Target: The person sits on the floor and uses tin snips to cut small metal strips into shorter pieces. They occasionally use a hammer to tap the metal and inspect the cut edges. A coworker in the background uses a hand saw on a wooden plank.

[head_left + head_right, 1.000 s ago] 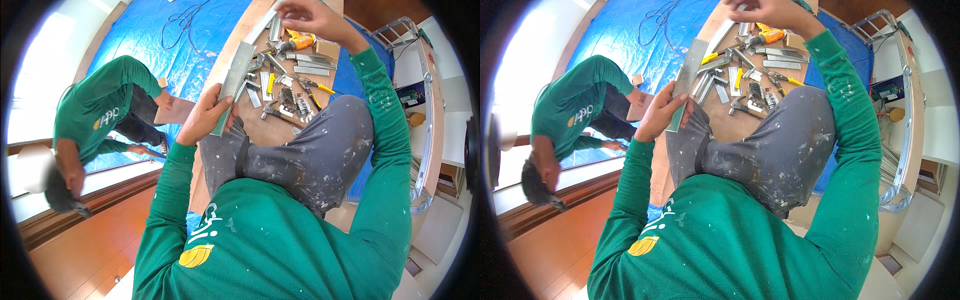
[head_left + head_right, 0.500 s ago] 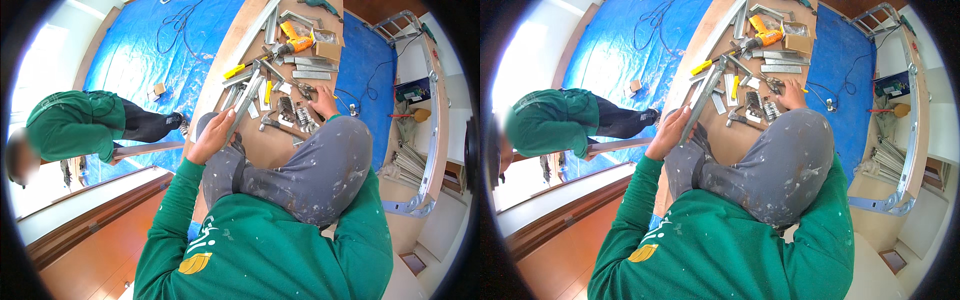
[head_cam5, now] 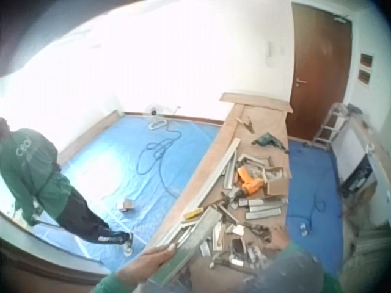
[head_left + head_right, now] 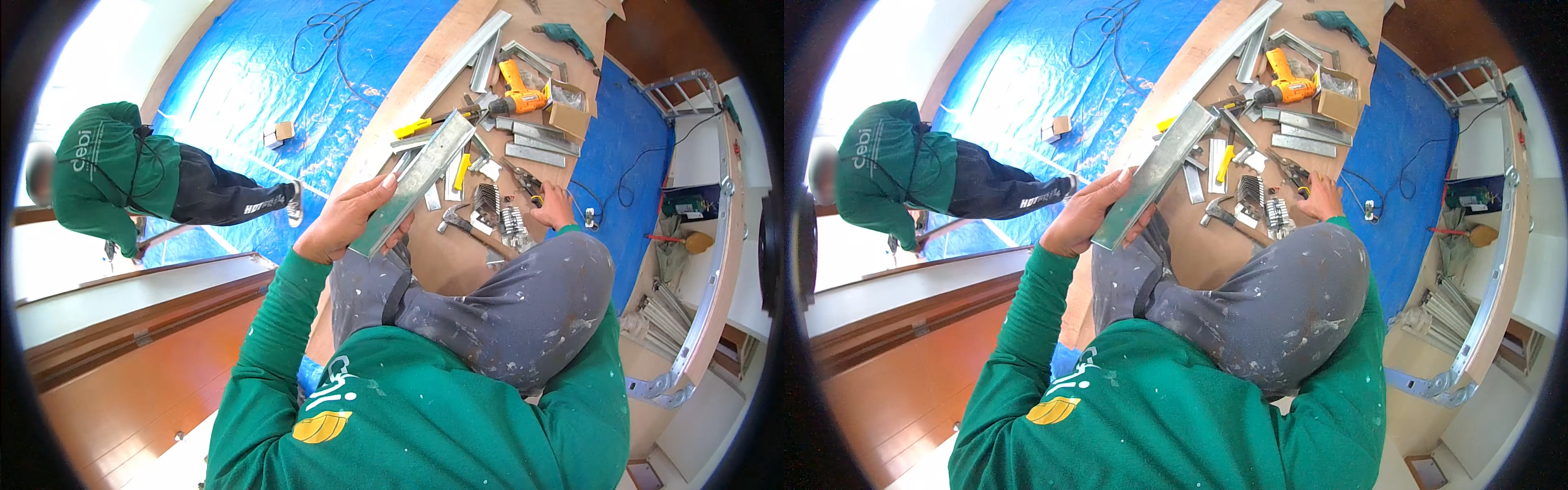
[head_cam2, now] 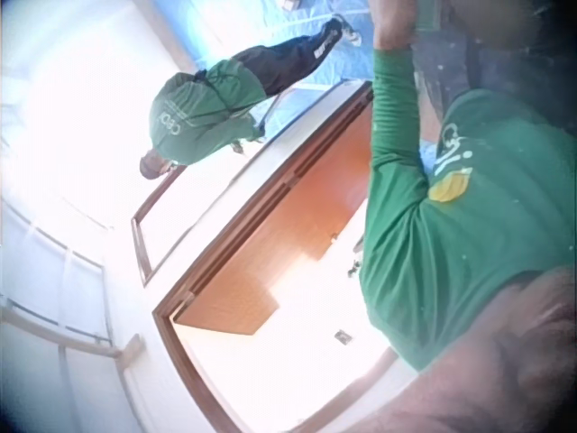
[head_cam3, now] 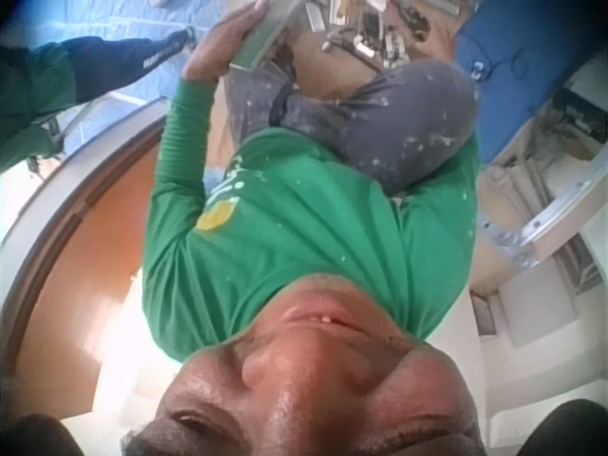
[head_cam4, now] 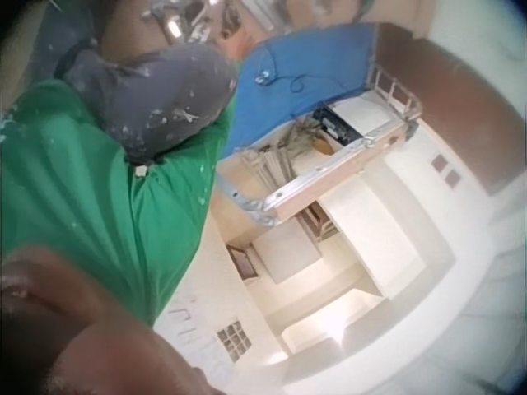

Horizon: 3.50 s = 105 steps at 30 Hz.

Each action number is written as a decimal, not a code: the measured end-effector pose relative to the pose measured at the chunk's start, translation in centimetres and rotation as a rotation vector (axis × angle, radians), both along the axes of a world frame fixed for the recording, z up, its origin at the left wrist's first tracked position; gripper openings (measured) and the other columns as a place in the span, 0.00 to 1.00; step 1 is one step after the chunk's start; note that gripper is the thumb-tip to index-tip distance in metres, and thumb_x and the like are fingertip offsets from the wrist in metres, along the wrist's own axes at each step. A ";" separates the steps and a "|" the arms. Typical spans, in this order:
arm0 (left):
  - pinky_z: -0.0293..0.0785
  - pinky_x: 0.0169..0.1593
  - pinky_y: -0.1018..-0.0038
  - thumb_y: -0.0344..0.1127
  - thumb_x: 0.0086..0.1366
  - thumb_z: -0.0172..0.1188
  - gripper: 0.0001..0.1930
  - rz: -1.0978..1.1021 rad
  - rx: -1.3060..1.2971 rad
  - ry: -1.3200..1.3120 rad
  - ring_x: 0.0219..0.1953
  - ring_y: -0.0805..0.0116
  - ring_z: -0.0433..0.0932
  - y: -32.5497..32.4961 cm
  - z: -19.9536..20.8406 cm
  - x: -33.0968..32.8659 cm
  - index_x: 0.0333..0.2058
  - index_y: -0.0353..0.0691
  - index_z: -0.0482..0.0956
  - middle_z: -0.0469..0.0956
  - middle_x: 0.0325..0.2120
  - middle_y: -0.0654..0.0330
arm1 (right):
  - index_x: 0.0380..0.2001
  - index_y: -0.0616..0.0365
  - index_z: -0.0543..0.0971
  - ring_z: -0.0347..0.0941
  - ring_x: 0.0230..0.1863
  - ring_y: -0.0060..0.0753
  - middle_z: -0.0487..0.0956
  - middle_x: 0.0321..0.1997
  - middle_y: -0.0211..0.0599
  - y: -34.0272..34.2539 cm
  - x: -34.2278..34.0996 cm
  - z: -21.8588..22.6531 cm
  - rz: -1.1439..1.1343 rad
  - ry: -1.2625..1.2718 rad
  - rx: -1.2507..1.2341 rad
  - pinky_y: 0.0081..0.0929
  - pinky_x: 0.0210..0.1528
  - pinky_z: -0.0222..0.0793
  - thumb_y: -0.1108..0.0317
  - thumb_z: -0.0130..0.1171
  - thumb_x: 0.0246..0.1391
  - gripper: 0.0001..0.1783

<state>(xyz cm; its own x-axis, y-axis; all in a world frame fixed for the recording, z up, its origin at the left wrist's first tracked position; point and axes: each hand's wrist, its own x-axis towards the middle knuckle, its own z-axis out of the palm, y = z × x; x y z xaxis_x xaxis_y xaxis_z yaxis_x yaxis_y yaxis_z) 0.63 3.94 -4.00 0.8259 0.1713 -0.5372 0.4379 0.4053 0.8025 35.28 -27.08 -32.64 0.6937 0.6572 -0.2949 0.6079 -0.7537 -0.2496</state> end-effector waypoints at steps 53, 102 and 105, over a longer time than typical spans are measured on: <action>0.73 0.22 0.77 0.53 0.84 0.42 0.28 -0.347 0.355 -0.056 0.20 0.76 0.77 0.8 8.0 -6.3 0.68 0.36 0.70 0.79 0.25 0.60 | 0.68 0.35 0.74 0.68 0.64 0.51 0.72 0.61 0.41 5.1 -12.5 39.3 0.805 -0.969 0.417 0.54 0.68 0.63 0.74 0.75 0.36 0.50; 0.75 0.22 0.72 0.34 0.81 0.44 0.21 -0.426 0.484 0.047 0.19 0.75 0.77 -1.6 3.4 -8.8 0.69 0.40 0.66 0.76 0.23 0.62 | 0.67 0.45 0.76 0.71 0.56 0.46 0.74 0.53 0.41 7.3 -15.2 38.0 0.942 -0.761 0.201 0.44 0.60 0.65 0.77 0.63 0.44 0.41; 0.74 0.23 0.74 0.33 0.82 0.43 0.19 -0.423 0.497 0.063 0.19 0.76 0.76 -1.7 3.8 -8.8 0.67 0.38 0.66 0.76 0.25 0.63 | 0.68 0.44 0.76 0.70 0.56 0.45 0.73 0.53 0.40 7.6 -15.5 38.1 0.941 -0.797 0.194 0.44 0.61 0.64 0.77 0.63 0.45 0.41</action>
<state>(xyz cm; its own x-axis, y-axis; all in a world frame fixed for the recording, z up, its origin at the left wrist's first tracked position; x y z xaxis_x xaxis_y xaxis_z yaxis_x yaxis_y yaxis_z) -8.15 2.24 -0.23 0.8462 0.0785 -0.5270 0.5301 -0.2248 0.8176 19.82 -19.50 5.48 -0.1284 0.9805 0.1487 0.9239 0.0638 0.3772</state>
